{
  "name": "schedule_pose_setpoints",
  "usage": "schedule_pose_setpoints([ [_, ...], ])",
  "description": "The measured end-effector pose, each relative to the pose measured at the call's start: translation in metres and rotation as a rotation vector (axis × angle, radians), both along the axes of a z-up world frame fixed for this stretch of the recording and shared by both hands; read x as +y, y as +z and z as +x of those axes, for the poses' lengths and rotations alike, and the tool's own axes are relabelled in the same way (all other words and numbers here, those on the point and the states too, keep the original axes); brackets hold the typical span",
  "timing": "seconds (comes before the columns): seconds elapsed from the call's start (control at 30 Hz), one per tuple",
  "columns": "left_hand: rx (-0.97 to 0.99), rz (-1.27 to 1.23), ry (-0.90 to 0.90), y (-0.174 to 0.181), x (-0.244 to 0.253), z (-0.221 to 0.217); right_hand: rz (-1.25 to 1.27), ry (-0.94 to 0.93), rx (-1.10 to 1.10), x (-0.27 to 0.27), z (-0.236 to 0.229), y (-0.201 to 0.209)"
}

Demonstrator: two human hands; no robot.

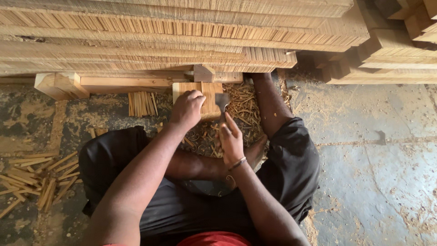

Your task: The person uses a chisel to shave thin strips of wood from a small wooden block while sitting on the floor of a workshop.

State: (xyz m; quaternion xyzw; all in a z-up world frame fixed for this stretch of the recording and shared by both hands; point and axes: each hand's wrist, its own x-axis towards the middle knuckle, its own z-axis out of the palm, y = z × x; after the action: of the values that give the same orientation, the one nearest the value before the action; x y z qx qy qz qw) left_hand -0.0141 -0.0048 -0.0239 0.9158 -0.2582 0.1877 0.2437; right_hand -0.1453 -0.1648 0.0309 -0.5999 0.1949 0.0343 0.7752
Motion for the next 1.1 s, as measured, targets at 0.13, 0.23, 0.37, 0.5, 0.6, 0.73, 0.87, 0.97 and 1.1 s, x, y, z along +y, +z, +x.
schedule_pose_setpoints([
  [0.13, 0.032, 0.069, 0.036, 0.015, 0.005, -0.003, -0.049, 0.087, 0.112, 0.003, -0.030, 0.009],
  [0.23, 0.089, 0.083, 0.066, 0.020, 0.004, -0.004, -0.018, 0.131, 0.133, 0.011, -0.039, 0.012],
  [0.37, 0.109, 0.087, 0.103, 0.023, 0.004, -0.007, -0.005, 0.168, 0.107, 0.024, -0.038, 0.016],
  [0.5, 0.136, 0.095, 0.111, 0.028, 0.006, -0.004, 0.000, 0.168, 0.146, 0.027, -0.027, 0.020],
  [0.6, 0.192, 0.139, 0.122, 0.027, 0.003, -0.010, 0.039, 0.149, 0.165, 0.026, -0.017, 0.018],
  [0.73, 0.148, 0.202, 0.181, 0.034, 0.002, -0.006, 0.009, 0.125, 0.182, 0.032, 0.002, 0.018],
  [0.87, 0.149, 0.172, 0.184, 0.030, -0.001, 0.001, 0.024, 0.116, 0.154, 0.034, 0.014, 0.012],
  [0.97, 0.157, 0.188, 0.196, 0.021, -0.003, 0.007, 0.030, 0.113, 0.156, 0.034, 0.021, 0.008],
  [1.1, 0.153, 0.251, 0.223, 0.015, -0.005, 0.020, 0.014, 0.103, 0.195, 0.037, 0.032, 0.010],
])
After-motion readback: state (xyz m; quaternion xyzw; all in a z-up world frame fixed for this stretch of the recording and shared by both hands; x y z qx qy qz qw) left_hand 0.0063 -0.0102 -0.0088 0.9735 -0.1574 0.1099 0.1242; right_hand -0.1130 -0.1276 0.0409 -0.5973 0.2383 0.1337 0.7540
